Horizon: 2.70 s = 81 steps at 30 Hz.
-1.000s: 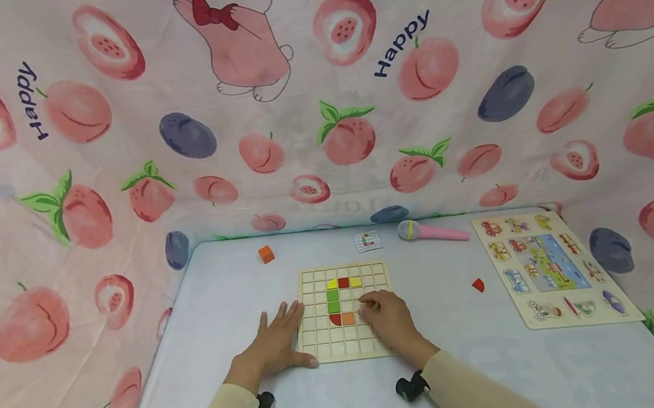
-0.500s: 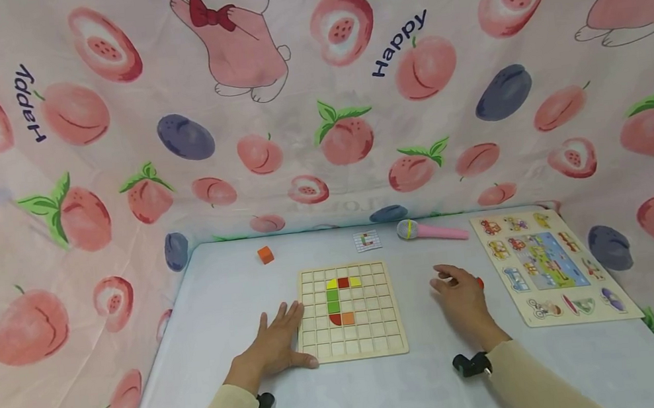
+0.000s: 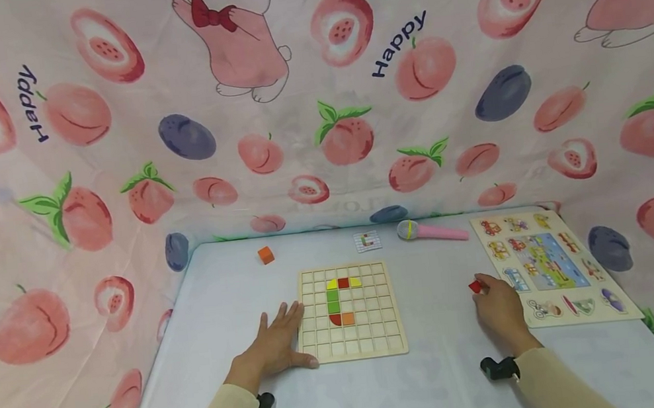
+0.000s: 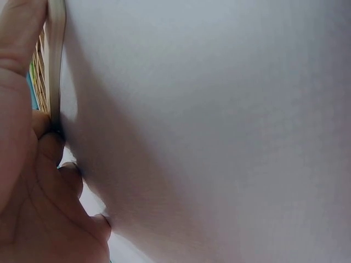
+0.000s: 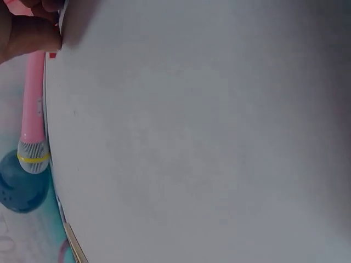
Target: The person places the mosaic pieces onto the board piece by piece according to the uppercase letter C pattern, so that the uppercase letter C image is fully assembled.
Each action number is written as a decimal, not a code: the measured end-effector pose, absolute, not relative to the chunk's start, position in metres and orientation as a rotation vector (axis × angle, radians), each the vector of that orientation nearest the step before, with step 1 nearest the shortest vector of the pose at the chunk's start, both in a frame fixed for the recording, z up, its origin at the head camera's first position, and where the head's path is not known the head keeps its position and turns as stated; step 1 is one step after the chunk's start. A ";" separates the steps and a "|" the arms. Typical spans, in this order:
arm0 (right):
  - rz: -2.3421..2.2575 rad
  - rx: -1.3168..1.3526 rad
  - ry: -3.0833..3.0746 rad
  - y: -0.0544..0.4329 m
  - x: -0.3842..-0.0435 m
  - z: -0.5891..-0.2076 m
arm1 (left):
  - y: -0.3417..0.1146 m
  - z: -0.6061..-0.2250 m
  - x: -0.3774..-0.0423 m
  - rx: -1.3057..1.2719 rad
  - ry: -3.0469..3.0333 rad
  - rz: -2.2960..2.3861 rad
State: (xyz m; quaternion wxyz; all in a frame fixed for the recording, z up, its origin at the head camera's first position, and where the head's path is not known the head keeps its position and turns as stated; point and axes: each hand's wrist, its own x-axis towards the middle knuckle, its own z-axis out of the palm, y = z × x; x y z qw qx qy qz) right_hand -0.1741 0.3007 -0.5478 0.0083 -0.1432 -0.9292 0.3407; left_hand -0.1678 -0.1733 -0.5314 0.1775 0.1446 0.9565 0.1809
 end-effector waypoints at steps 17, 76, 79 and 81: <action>0.988 -0.377 -2.887 0.291 -0.171 -0.551 | -0.173 -0.536 -0.169 0.398 2.711 0.497; 1.437 -0.269 -2.632 0.178 -0.170 -0.554 | -0.173 -0.536 -0.169 0.403 2.716 0.497; 1.467 -0.247 -2.644 0.155 -0.168 -0.554 | -0.173 -0.537 -0.169 0.403 2.715 0.505; 1.462 -0.213 -2.661 0.142 -0.166 -0.555 | -0.173 -0.536 -0.168 0.402 2.716 0.508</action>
